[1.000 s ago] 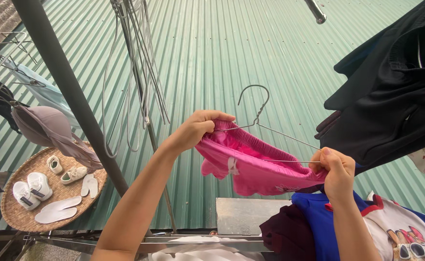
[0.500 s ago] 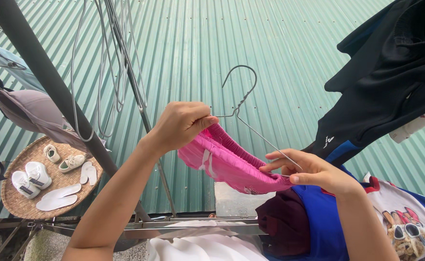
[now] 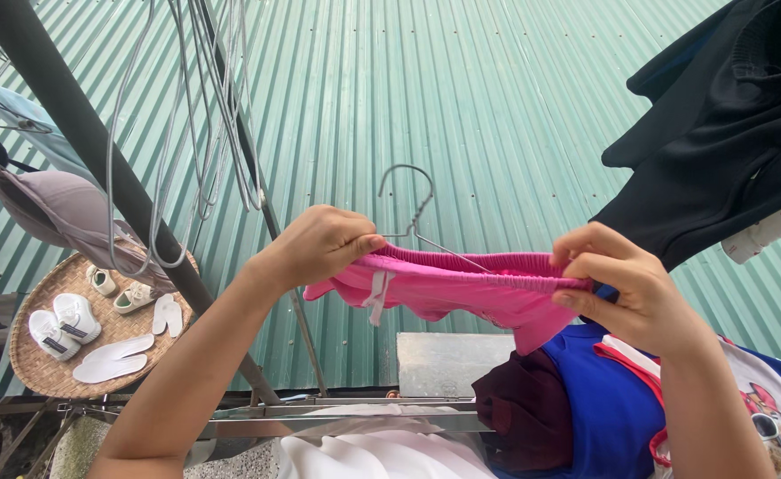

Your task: The person picks up clothing items including a tank top, a bra, shorts, a skirt, and socks from a red bucket and hangs them on a multi-clip rack and hangers on a balcony.

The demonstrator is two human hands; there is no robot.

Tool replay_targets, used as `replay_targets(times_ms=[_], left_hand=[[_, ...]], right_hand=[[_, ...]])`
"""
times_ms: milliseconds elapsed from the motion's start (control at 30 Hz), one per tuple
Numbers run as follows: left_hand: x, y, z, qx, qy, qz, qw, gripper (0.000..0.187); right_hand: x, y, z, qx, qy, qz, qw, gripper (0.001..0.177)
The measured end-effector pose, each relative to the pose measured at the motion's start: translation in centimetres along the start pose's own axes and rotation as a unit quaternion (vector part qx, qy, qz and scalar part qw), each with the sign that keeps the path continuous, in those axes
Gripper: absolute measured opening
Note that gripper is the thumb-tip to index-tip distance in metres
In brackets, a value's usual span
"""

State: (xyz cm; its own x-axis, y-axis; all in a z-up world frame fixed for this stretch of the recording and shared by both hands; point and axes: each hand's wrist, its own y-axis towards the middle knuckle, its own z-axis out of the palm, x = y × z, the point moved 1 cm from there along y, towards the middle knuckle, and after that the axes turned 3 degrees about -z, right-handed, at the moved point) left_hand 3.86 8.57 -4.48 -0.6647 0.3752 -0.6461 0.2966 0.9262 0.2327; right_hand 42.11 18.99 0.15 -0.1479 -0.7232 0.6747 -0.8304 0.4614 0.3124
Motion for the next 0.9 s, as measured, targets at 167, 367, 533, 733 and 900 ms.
replay_targets(times_ms=[167, 367, 533, 733, 900], left_hand=[[-2.6, 2.7, 1.2, -0.032, 0.024, 0.031, 0.999, 0.047], [-2.7, 2.6, -0.5, -0.077, -0.016, 0.003, 0.997, 0.021], [-2.4, 4.2, -0.9, -0.048, -0.077, -0.017, 0.996, 0.019], [-7.3, 11.3, 3.8, -0.040, -0.106, -0.130, 0.985, 0.033], [-7.8, 18.9, 3.8, -0.080, -0.103, -0.130, 0.983, 0.055]], right_hand=[[2.8, 3.8, 2.0, 0.085, 0.183, 0.068, 0.977, 0.019], [3.1, 3.8, 4.6, 0.007, 0.092, 0.121, 0.988, 0.030], [3.0, 2.9, 3.5, -0.047, -0.112, 0.071, 0.990, 0.036], [1.4, 3.6, 0.4, -0.066, -0.208, 0.012, 0.976, 0.046], [-1.0, 2.9, -7.1, -0.209, -0.184, 0.098, 0.956, 0.038]])
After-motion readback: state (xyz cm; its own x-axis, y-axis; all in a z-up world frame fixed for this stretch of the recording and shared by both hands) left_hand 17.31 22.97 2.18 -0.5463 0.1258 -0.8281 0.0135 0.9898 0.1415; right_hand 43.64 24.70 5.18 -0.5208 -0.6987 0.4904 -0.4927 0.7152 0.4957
